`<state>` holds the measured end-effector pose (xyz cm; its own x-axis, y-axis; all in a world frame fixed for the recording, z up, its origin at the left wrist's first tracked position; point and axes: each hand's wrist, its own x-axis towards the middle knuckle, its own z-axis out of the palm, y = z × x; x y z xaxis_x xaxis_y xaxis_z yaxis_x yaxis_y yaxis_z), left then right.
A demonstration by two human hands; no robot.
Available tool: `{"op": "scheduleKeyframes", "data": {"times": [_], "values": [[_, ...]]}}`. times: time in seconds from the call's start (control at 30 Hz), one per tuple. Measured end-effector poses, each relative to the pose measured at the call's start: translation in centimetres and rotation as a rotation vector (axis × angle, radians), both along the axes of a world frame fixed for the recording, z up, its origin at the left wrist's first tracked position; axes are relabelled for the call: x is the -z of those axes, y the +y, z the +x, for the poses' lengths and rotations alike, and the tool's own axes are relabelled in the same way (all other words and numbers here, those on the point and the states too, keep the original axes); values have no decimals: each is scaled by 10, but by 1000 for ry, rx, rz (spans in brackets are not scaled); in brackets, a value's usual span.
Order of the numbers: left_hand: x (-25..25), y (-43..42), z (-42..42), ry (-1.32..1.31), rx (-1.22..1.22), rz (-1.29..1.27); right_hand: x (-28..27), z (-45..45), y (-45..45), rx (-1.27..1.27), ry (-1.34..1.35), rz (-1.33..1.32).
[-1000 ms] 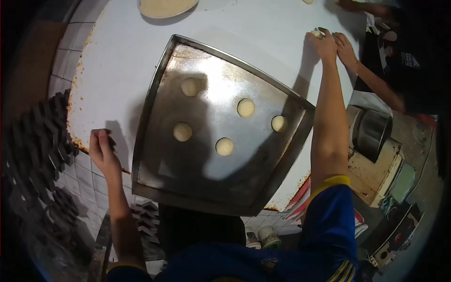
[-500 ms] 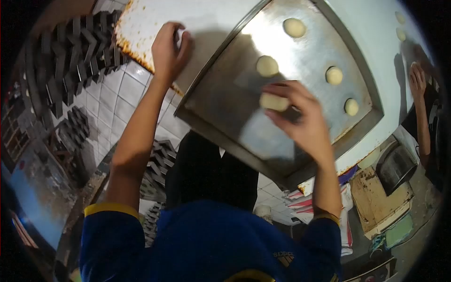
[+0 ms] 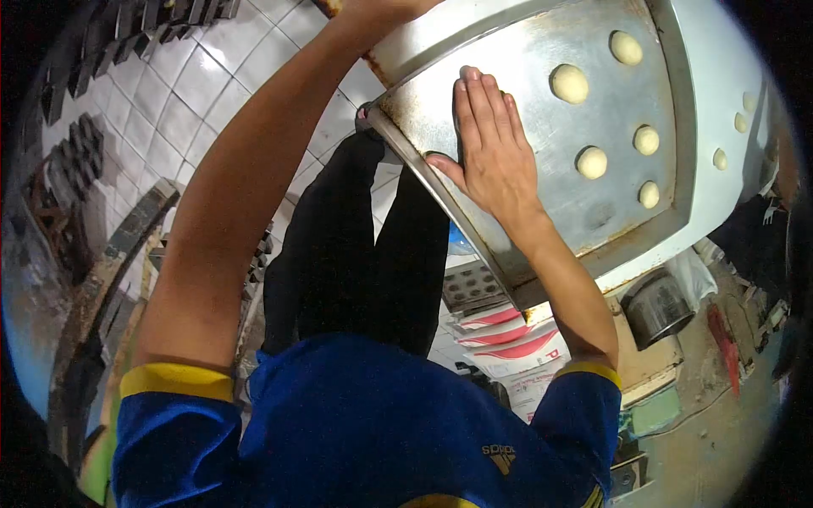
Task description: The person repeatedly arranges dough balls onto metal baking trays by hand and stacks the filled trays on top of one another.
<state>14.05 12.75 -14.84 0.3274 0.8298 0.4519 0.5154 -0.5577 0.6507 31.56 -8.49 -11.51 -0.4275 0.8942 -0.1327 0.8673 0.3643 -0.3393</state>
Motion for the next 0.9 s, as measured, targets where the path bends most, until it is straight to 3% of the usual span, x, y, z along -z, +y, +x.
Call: {"op": "scheduleKeyframes", "data": {"times": [0.17,0.33,0.37,0.4,0.47,0.53,0.63,0.77,0.83,0.9], "values": [[-7,2,-2,0,-10,-17,-20,20,21,34,170,-168],[-11,5,7,35,-14,93,-57,150,43,765,750,142],[-6,9,10,46,5,74,-58,186,47,899,634,215],[27,11,-1,256,-48,57,-56,228,53,1030,515,291],[15,14,5,214,-35,-85,-29,327,54,1178,571,450],[12,17,14,171,-14,-41,-8,435,47,1412,401,451],[9,18,18,240,-23,-120,26,540,49,1683,321,144],[7,18,23,255,-56,-201,29,549,78,1634,331,78],[9,18,25,263,-50,-144,35,570,85,1440,89,-3],[10,16,21,279,-52,-94,49,618,81,1326,119,-38]]}}
